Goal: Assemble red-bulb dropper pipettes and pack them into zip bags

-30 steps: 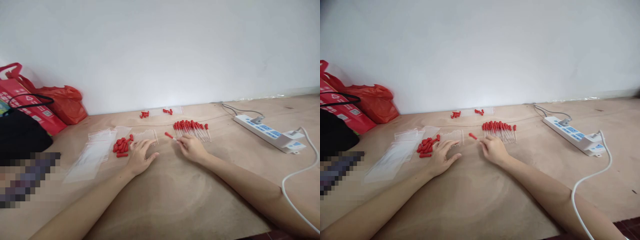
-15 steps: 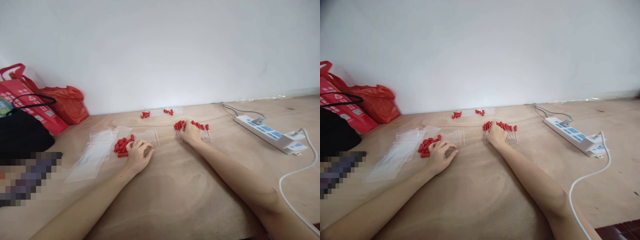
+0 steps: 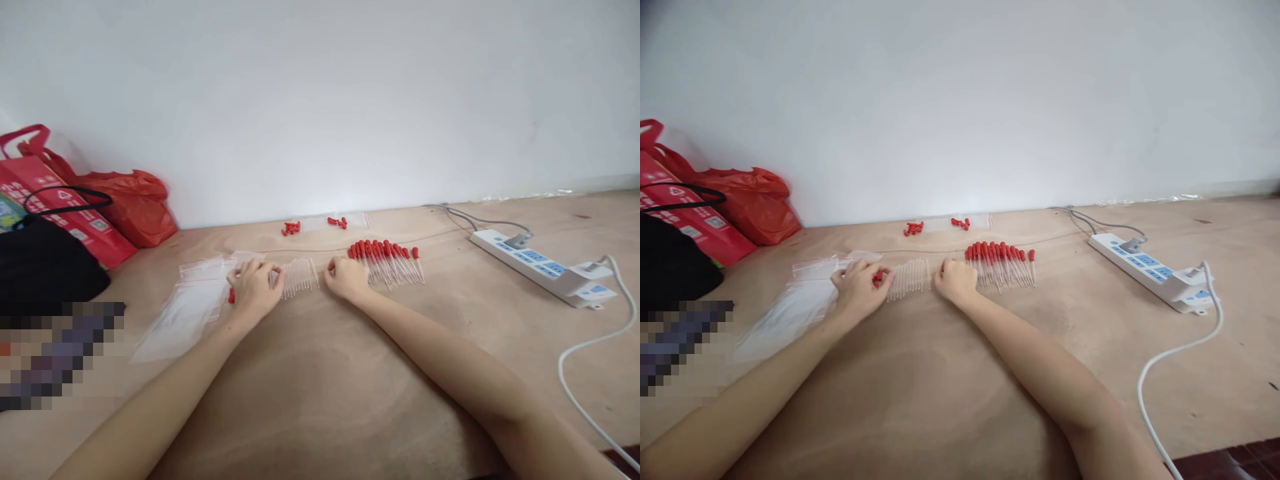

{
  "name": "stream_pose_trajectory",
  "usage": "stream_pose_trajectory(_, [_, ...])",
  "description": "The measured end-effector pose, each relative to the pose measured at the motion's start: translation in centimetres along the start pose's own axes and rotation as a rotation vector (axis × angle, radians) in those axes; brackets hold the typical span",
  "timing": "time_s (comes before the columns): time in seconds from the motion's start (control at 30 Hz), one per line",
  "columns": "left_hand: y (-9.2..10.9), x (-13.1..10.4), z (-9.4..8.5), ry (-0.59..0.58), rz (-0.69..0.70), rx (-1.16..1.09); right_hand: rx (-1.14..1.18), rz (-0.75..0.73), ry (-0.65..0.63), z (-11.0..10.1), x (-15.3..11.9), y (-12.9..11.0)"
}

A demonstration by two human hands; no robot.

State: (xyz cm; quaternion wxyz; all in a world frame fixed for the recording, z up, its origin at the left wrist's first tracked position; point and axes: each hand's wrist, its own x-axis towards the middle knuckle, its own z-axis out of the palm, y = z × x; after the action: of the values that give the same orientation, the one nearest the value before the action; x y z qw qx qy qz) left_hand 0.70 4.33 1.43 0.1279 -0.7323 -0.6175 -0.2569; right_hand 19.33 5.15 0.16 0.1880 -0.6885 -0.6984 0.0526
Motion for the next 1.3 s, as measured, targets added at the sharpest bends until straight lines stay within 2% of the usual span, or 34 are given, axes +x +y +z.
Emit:
stream_pose_trajectory(0.1, [-2.0,2.0,-0.8,-0.056,-0.131,0.085,0.039,0.075,-0.062,0.6,0.7,-1.5])
stream_pose_trajectory(0.23, [-3.6,4.4,-1.3,-0.315,-0.243,0.169,0.059,0.111,-0.126,0.8,1.5,-2.7])
stream_pose_trajectory(0.3, [-3.9,5.2,-1.0,-0.412,-0.266,0.189,0.055,0.108,-0.149,0.9,1.7,-3.1])
stream_pose_trajectory(0.43, [-4.2,6.4,0.2,-0.530,-0.341,0.183,0.039,0.091,-0.164,1.1,1.7,-3.5])
stream_pose_trajectory(0.57, [-4.0,6.8,0.6,-0.512,-0.352,0.142,0.014,0.072,-0.195,1.1,1.8,-3.6])
stream_pose_trajectory(0.67, [-3.3,6.6,-0.2,-0.421,-0.346,0.114,-0.016,0.050,-0.233,0.9,1.9,-3.9])
stream_pose_trajectory(0.73, [-2.5,6.2,-0.8,-0.331,-0.310,0.084,-0.039,0.034,-0.259,0.8,2.1,-4.1])
stream_pose_trajectory(0.8, [-1.5,5.1,-1.0,-0.227,-0.229,-0.042,-0.063,0.023,-0.278,0.6,2.2,-4.2])
stream_pose_trajectory(0.87, [-0.4,3.4,-0.8,-0.120,-0.107,-0.364,-0.090,0.015,-0.288,0.3,2.1,-3.9])
stream_pose_trajectory(0.9, [0.2,2.3,-0.6,-0.115,-0.059,-0.532,-0.104,0.010,-0.290,0.0,1.9,-3.6])
stream_pose_trajectory(1.0, [1.5,-0.9,0.0,-0.181,0.044,-0.837,-0.142,-0.029,-0.302,-1.2,0.6,-2.2])
stream_pose_trajectory(1.07, [2.1,-2.6,0.1,-0.327,0.085,-0.934,-0.163,-0.065,-0.316,-2.1,-0.9,-1.0])
stream_pose_trajectory(1.17, [2.6,-3.9,-0.2,-0.460,0.169,-0.900,-0.214,-0.119,-0.328,-3.4,-3.3,1.1])
stream_pose_trajectory(1.3, [3.0,-4.2,-0.7,-0.443,0.339,-0.768,-0.200,-0.227,-0.311,-4.2,-5.5,3.6])
